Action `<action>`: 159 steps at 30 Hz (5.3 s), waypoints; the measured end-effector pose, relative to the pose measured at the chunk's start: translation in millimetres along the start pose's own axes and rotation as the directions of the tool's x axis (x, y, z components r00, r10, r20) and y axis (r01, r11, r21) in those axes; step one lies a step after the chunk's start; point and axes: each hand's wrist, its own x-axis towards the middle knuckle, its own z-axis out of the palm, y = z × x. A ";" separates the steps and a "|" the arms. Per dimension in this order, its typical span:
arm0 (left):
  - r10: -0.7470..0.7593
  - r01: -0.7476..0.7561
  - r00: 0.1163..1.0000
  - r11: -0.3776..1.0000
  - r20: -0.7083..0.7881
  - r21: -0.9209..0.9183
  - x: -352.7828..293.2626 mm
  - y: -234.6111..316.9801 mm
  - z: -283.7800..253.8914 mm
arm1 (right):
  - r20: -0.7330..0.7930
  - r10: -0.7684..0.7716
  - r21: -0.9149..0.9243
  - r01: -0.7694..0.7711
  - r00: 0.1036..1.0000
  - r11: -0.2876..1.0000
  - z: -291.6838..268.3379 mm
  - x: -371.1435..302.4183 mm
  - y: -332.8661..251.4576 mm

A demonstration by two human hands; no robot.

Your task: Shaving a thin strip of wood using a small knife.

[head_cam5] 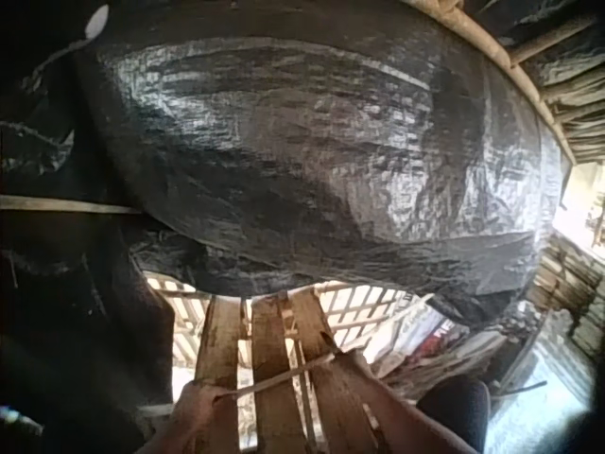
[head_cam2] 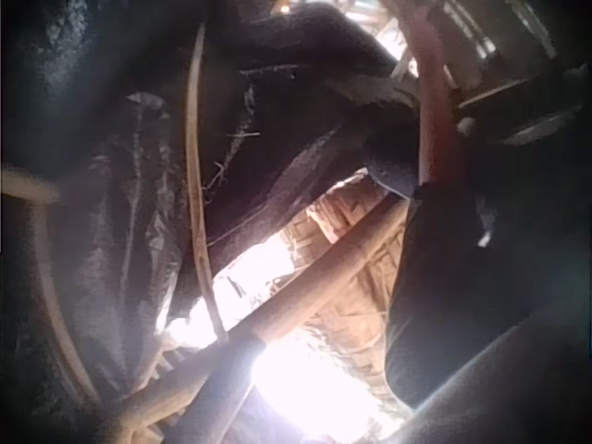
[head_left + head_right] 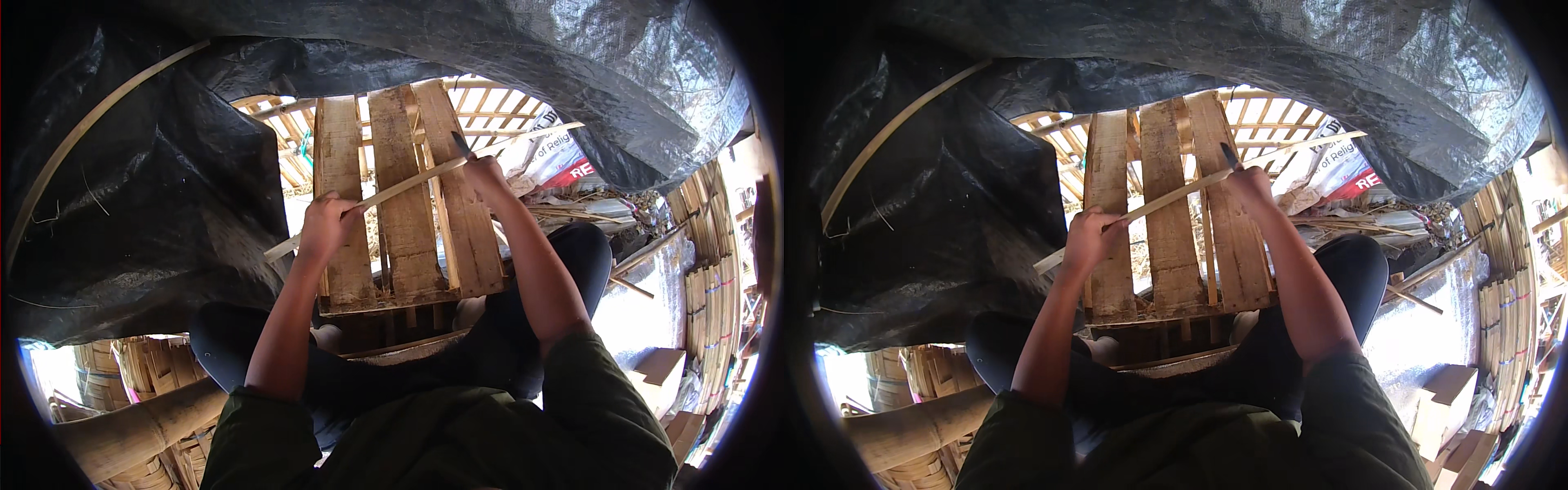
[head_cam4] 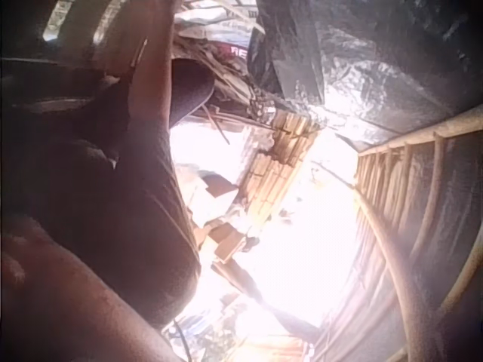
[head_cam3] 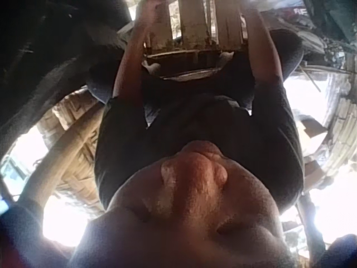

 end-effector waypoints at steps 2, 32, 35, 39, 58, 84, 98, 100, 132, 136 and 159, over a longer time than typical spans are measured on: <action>0.011 -0.011 1.000 1.000 -0.003 0.007 3.1 1.3 3.3 | -0.036 -0.022 0.022 0.023 0.999 0.999 -0.4 2.6 6.5; 0.062 -0.062 0.998 0.998 -0.025 0.026 12.5 4.7 15.7 | -0.197 -0.278 -0.141 0.253 0.940 0.957 55.1 -1.3 23.4; 0.013 -0.011 1.000 0.998 -0.025 0.061 -2.5 -8.1 5.5 | -0.128 -0.282 -0.115 0.268 0.951 0.956 52.7 -26.2 -7.1; 0.035 -0.034 0.997 0.999 -0.070 0.013 -1.9 -4.7 9.2 | -0.079 -0.149 -0.084 0.142 0.986 0.986 19.0 -41.2 -19.8; -0.001 0.001 1.000 1.000 -0.014 -0.006 3.3 4.7 7.8 | 0.030 -0.041 0.065 0.039 0.999 0.997 18.5 -30.6 -18.3; 0.037 -0.033 0.998 0.994 -0.041 0.108 4.4 -1.5 15.9 | 0.039 -0.228 -0.135 0.232 0.973 0.963 88.1 -88.5 -35.2; 0.086 -0.085 0.995 0.996 -0.051 0.019 4.3 -5.7 13.6 | -0.282 -0.627 -0.020 0.649 0.726 0.761 -34.0 -86.2 -30.1; 0.068 -0.068 0.997 0.998 -0.037 0.018 4.9 -2.0 12.3 | -0.289 -0.654 -0.017 0.680 0.699 0.733 -34.6 -79.1 -9.6; -0.050 0.026 0.996 0.957 0.077 0.287 -20.3 67.2 -48.6 | -0.015 -0.835 -0.553 0.691 0.550 0.465 20.5 -46.0 22.1; 0.095 -0.080 0.993 0.976 -0.064 0.204 -22.1 67.7 -65.0 | 0.071 -0.813 -0.609 0.671 0.578 0.423 15.9 -69.2 -0.7; 0.046 -0.051 0.976 0.999 0.214 0.015 -35.2 32.6 -49.1 | 0.047 -0.823 -0.583 0.685 0.566 0.437 8.6 -39.1 6.9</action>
